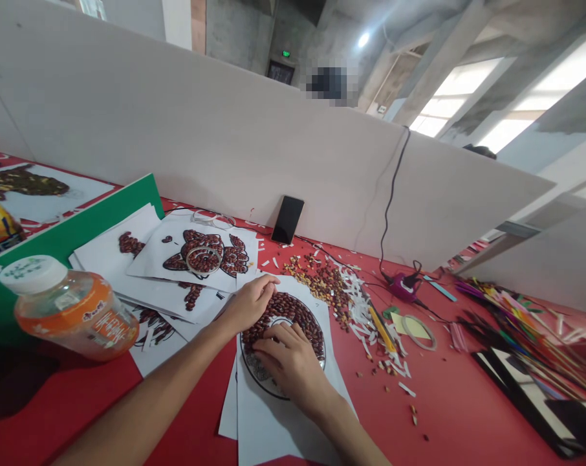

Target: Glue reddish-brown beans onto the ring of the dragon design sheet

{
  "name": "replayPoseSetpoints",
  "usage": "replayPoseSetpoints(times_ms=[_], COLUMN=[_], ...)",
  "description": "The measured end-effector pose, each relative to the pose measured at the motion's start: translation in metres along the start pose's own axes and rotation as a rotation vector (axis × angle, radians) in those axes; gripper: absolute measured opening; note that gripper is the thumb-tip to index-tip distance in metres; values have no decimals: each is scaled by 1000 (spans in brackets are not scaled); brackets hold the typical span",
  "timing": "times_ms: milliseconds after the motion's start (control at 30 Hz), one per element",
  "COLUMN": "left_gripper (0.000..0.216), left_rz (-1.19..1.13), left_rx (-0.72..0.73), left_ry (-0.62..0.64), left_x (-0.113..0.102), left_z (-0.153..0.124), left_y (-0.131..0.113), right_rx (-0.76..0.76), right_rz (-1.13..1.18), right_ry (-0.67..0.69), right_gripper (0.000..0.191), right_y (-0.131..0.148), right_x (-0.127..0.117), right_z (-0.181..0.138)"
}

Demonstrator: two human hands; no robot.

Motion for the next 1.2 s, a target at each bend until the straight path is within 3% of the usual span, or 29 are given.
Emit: replayPoseSetpoints(times_ms=[100, 300, 667, 1200], left_gripper=[36, 36, 37, 37], left_rz=[-4, 1, 10, 6], left_rx=[6, -5, -2, -2], left_ry=[-4, 6, 5, 15], left_x=[0, -1, 0, 0], left_z=[0, 0, 0, 0], left_y=[0, -3, -2, -3], right_rx=[14, -48, -126, -89], right_rz=[32, -47, -287, -173], right_ry=[-10, 32, 132, 89], right_gripper=[13, 33, 10, 18], right_y=[0, 8, 15, 11], right_x=[-4, -12, 3, 4], right_z=[-1, -6, -3, -3])
Point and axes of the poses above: each hand's wrist, its own z-axis towards the middle knuckle, its own x-axis out of the palm, y = z × x, the point moved 3 cm from there along z, towards the middle knuckle, and after that the axes turned 13 degrees about z, right-handed, at the moved point
